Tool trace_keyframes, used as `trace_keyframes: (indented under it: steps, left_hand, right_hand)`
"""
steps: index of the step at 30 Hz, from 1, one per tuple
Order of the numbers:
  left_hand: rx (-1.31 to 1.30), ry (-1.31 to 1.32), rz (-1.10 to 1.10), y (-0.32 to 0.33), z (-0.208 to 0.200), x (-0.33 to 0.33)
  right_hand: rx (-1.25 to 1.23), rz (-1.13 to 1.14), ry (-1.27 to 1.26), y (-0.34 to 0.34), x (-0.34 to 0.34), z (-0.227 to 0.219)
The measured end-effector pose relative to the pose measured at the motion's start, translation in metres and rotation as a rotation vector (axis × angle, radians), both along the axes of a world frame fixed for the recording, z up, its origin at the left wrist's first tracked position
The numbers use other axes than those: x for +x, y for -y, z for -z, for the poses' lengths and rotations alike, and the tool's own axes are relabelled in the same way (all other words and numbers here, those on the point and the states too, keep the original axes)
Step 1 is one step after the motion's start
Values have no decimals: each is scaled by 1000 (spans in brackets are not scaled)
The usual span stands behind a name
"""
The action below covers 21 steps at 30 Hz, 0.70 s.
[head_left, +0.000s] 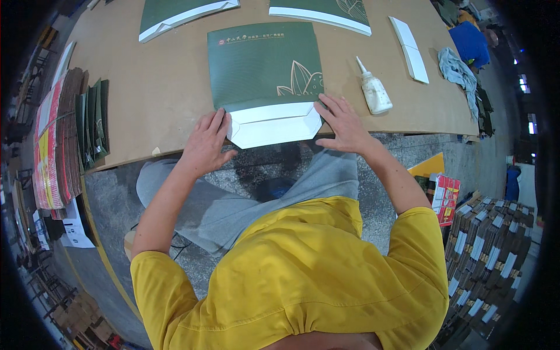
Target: Folding and gluing paper boxes or bags in a workshop.
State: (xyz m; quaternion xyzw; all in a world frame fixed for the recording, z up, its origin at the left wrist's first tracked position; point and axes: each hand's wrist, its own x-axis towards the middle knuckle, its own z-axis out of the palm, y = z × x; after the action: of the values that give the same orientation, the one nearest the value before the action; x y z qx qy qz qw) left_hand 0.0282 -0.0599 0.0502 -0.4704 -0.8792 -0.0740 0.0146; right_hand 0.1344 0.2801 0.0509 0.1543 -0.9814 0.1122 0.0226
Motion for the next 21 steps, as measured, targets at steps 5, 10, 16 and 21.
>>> trace_keyframes:
  steps: [5, 10, 16, 21]
  left_hand:
    - [90, -88, -46, -6, 22, -3]
    - [328, 57, -263, -31, 23, -15]
    - [222, 33, -508, -59, 17, -25]
    - [166, 163, -500, -48, 15, -32]
  right_hand:
    - [-103, 138, -108, 2, -5, 18]
    - [-266, 332, -156, 16, -25, 17]
    - [-144, 665, 113, 32, -51, 4]
    - [-582, 696, 57, 32, -74, 1]
